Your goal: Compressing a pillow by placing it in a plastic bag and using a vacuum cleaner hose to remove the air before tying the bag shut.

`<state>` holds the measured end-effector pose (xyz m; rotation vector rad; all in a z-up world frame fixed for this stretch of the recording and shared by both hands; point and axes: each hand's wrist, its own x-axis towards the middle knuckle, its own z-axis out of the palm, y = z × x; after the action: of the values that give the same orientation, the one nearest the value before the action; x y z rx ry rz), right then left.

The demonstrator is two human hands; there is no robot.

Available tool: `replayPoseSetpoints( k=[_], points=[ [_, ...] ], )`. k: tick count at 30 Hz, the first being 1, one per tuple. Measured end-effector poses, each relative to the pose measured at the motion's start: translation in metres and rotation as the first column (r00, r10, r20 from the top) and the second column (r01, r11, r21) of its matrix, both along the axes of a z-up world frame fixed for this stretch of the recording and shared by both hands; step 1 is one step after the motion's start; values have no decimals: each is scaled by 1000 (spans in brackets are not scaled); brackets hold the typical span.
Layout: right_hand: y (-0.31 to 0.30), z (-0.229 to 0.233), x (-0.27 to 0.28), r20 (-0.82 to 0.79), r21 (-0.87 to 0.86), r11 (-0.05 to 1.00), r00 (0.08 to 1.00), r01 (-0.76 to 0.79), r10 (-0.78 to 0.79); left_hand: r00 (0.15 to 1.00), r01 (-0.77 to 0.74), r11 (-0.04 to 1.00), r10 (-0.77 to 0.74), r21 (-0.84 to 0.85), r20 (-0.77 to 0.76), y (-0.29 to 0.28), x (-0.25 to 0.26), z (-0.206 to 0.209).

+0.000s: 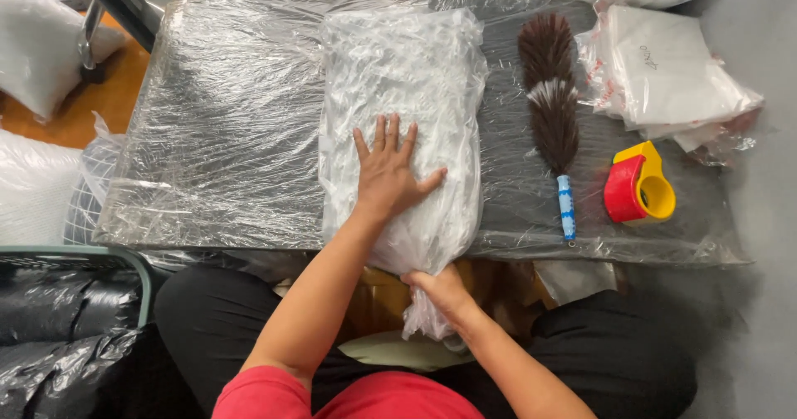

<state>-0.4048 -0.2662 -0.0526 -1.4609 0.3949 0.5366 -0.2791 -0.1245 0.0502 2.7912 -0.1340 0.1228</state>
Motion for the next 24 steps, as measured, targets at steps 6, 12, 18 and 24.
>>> replayPoseSetpoints(
  k=[6, 12, 18, 24],
  points=[
    [-1, -20, 0, 30, -81, 996, 999, -36, 38, 1000, 5, 1000, -5, -8, 9, 0, 0, -3],
    [-3, -16, -7, 20, -96, 995, 999, -29, 32, 1000, -3, 1000, 3, -6, -21, 1, 2, -8],
    [-8, -19, -17, 36, -114, 993, 999, 1, 3, 998, -1, 1000, 3, 30, -58, 1, 6, -9],
    [-1, 16, -23, 19, -56, 997, 999, 44, -43, 991, 20, 995, -8, 93, -131, 2, 11, -4]
  ],
)
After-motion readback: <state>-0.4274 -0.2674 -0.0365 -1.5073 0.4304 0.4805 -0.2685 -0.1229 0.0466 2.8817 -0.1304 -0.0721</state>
